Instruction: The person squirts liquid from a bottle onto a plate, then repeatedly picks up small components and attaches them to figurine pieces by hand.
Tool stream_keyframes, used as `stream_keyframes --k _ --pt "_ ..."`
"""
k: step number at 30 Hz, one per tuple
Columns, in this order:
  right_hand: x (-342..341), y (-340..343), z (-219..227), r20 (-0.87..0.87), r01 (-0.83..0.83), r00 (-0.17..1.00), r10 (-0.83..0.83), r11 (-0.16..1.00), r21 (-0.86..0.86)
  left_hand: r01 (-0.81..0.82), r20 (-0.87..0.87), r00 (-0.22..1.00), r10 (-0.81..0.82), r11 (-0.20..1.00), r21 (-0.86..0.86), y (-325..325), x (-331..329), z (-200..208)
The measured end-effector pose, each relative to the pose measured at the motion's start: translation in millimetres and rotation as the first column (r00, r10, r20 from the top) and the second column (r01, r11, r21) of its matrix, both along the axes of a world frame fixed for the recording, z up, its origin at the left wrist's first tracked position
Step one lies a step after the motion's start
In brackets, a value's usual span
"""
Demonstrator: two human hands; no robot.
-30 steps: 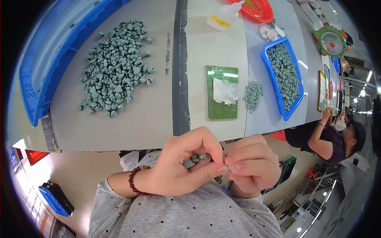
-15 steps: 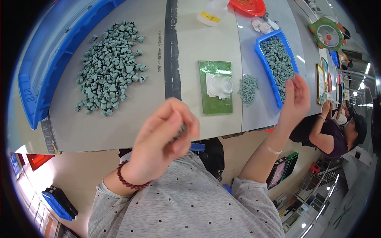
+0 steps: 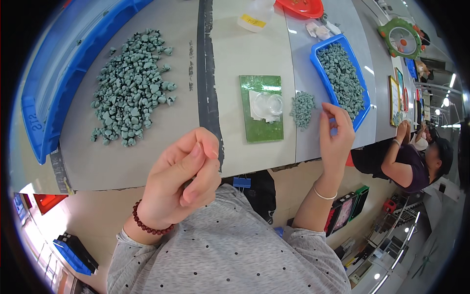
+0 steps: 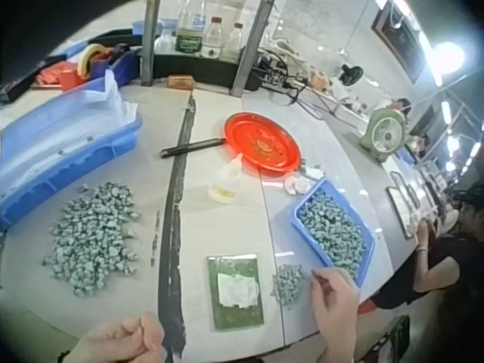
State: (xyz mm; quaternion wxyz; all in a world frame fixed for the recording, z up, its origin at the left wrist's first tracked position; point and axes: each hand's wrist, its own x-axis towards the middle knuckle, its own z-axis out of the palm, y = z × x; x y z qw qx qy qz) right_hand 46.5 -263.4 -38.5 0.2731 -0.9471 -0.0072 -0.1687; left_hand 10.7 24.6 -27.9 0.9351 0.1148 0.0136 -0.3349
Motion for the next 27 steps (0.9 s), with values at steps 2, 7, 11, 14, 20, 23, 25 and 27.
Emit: stream_keyframes --k 2,7,11,14,20,23,25,27 --pt "1.4 5.5 -2.1 0.011 0.076 0.997 -0.076 0.997 -0.023 0.006 -0.015 1.0 -0.006 0.999 -0.033 -3.6 -0.6 -0.1" --pt "3.0 -3.4 -10.5 0.065 0.008 0.998 0.003 0.986 -0.164 0.0 -0.041 0.999 0.014 0.946 0.323 -9.2 -2.5 10.8" --pt "-11.7 15.8 13.3 0.077 -0.024 0.997 0.012 0.988 0.153 -0.071 0.069 0.997 0.044 0.881 0.468 -9.7 -4.9 8.9" --pt "-33.1 58.7 32.6 0.225 -0.359 0.928 0.297 0.874 0.329 0.014 0.192 0.969 -0.156 0.809 0.587 -19.7 -4.6 15.1" --pt "-48.2 92.9 29.0 0.27 -0.486 0.873 0.407 0.782 0.392 -0.198 0.432 0.896 -0.102 0.779 0.595 -27.7 -5.8 4.5" --pt "-49.3 95.7 29.7 0.265 -0.484 0.875 0.406 0.76 0.433 -0.11 0.353 0.921 -0.167 0.757 0.645 -23.9 -7.0 8.8" --pt "-48.4 97.4 34.9 0.229 -0.467 0.884 0.408 0.749 0.47 -0.17 0.42 0.886 -0.196 0.706 0.687 -22.0 -6.6 9.0" --pt "-47.3 96.9 37.6 0.192 -0.447 0.892 0.409 0.739 0.504 -0.232 0.482 0.845 -0.231 0.655 0.719 -21.0 -6.5 9.5"
